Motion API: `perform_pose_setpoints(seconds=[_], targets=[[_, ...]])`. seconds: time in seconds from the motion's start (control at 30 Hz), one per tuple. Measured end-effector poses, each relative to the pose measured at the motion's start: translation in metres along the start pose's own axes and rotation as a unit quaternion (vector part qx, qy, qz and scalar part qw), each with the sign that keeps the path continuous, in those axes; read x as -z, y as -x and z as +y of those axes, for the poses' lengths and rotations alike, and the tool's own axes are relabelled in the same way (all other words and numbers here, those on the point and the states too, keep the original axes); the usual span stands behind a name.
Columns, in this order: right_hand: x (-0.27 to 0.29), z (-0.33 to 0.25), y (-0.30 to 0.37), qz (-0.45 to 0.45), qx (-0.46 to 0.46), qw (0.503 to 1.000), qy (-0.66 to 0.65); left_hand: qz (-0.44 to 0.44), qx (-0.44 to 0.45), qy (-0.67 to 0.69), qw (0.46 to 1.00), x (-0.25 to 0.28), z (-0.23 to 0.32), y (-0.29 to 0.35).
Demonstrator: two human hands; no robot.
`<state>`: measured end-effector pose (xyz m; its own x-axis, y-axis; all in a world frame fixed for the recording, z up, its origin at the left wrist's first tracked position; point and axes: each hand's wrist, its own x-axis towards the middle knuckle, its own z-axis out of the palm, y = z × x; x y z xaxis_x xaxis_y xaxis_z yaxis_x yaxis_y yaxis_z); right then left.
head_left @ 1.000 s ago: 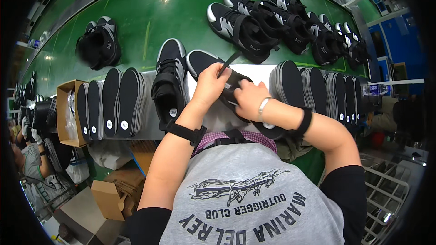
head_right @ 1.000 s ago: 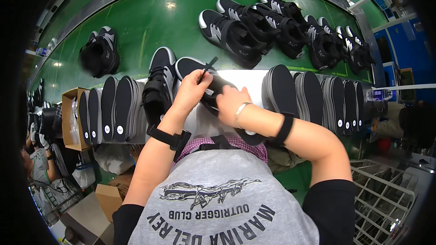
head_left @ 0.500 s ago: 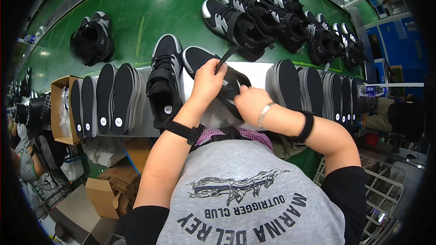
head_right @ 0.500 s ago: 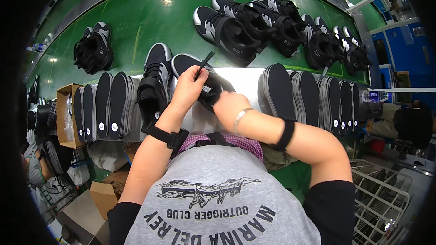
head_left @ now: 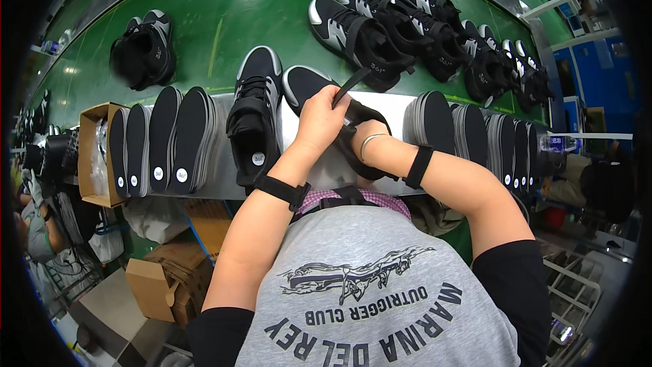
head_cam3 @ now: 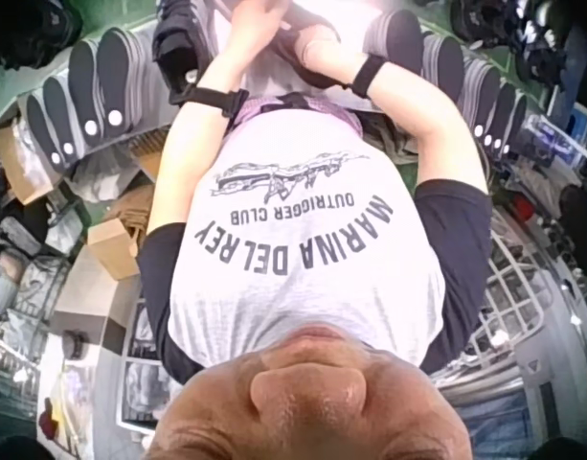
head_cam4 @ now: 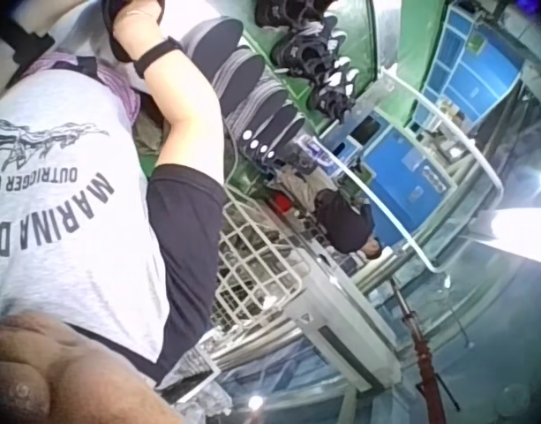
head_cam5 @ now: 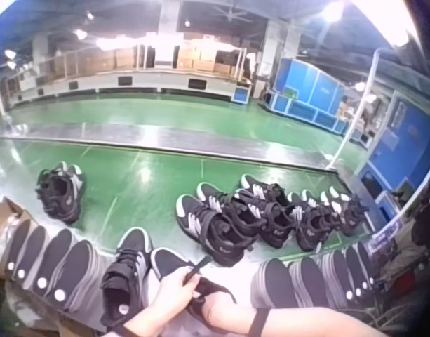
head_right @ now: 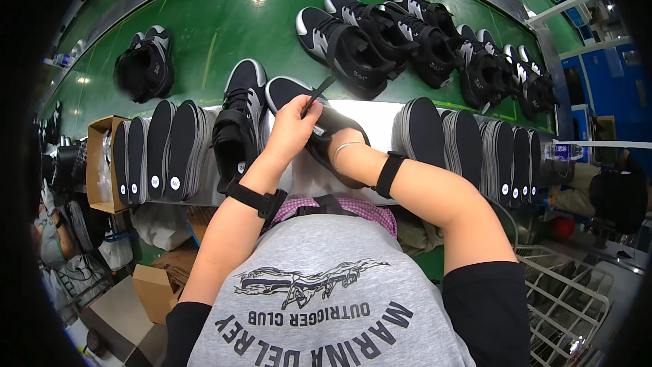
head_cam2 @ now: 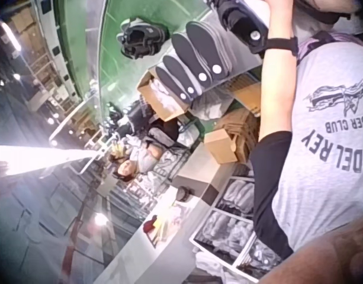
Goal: Inserting insoles into shoe uppers on a manufacturing assembly line.
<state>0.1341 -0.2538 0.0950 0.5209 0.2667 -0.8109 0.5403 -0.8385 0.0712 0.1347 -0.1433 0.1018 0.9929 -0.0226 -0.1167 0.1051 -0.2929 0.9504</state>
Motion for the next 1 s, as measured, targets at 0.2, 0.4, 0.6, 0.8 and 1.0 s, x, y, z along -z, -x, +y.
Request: perform_pose_setpoints(seconds=[0.2,0.4,0.6,0.8,1.0], targets=[[0.016,0.009,0.053,0.004,0.109,0.994,0.018,0.012,-0.001,0.014,1.000,-0.001,-0.001,0.005],[0.008,0.018,0.063,-0.127,0.102,0.986,-0.035,0.002,0.009,0.002,1.000,-0.003,0.005,0.000],[-0.012,0.032,0.042,0.155,0.162,0.904,-0.364,-0.008,0.005,0.042,0.999,0.004,-0.008,0.002],[-0.016,0.013,0.029,0.307,0.067,0.802,-0.508,-0.004,-0.019,-0.091,0.996,0.000,-0.006,0.004],[-0.025,0.021,0.028,0.349,0.108,0.780,-0.509,0.048,-0.003,-0.058,0.997,-0.012,0.005,0.013]])
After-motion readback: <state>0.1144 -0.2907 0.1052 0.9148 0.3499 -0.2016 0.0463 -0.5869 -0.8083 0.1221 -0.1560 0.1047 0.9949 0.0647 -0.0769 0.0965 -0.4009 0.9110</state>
